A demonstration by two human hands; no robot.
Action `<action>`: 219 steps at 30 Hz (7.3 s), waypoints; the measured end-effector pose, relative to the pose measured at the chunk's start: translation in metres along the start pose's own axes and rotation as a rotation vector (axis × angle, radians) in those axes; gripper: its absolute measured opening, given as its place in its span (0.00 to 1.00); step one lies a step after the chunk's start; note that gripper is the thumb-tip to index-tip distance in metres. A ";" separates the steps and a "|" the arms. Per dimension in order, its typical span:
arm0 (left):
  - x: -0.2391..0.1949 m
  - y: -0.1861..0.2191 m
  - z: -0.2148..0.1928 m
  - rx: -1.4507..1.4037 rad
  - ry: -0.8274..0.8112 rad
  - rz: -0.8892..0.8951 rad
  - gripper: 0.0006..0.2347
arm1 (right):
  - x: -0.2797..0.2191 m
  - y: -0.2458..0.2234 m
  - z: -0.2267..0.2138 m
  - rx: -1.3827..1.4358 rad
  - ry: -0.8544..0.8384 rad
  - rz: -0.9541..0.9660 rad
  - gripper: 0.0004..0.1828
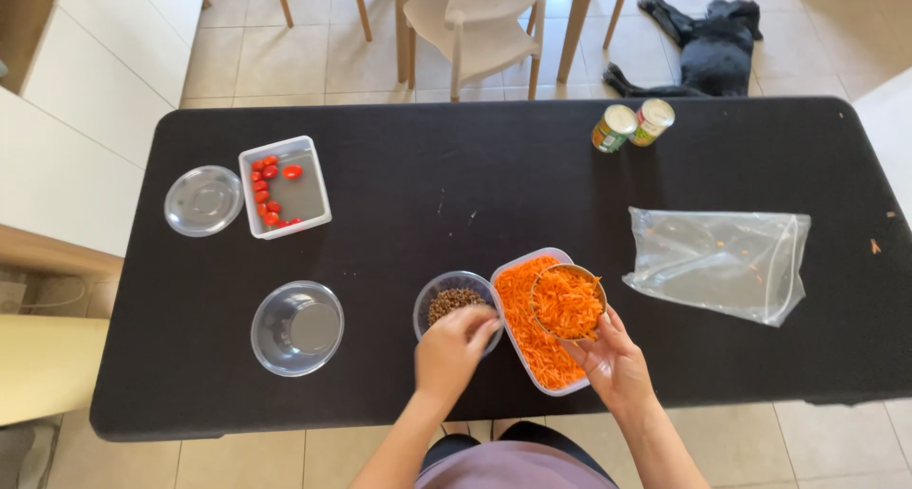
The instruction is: The person prepares a salad by layering shredded carrots, sliced cucumbers, and chopped lettuce into a bowl. They transfer the carrots from a container using a small cup, add cucumber slices from a separate bowl, and finally chop and add lettuce leaves.
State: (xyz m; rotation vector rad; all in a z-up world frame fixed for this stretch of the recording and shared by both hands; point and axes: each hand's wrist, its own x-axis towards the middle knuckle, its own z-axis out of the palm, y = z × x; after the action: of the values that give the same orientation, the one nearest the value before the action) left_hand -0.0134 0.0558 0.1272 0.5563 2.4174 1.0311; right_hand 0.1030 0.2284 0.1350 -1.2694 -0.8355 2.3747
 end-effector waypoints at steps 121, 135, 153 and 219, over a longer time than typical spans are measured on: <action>0.066 -0.137 0.098 0.498 0.221 0.158 0.21 | 0.013 0.012 -0.016 -0.106 0.089 -0.205 0.19; 0.048 -0.118 0.091 0.248 -0.106 0.300 0.22 | 0.014 -0.001 -0.050 -0.029 0.134 -0.242 0.19; 0.096 -0.118 0.083 0.204 0.022 0.415 0.22 | 0.016 -0.011 -0.054 -0.036 0.154 -0.229 0.20; 0.061 -0.029 0.176 0.139 -0.102 0.317 0.17 | 0.054 -0.057 -0.096 -0.453 0.172 -0.161 0.18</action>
State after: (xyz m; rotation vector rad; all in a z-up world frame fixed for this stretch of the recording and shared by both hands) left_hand 0.0275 0.1683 -0.0186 1.0415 2.3700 0.9328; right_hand 0.1534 0.3342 0.0945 -1.4783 -1.4130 1.9809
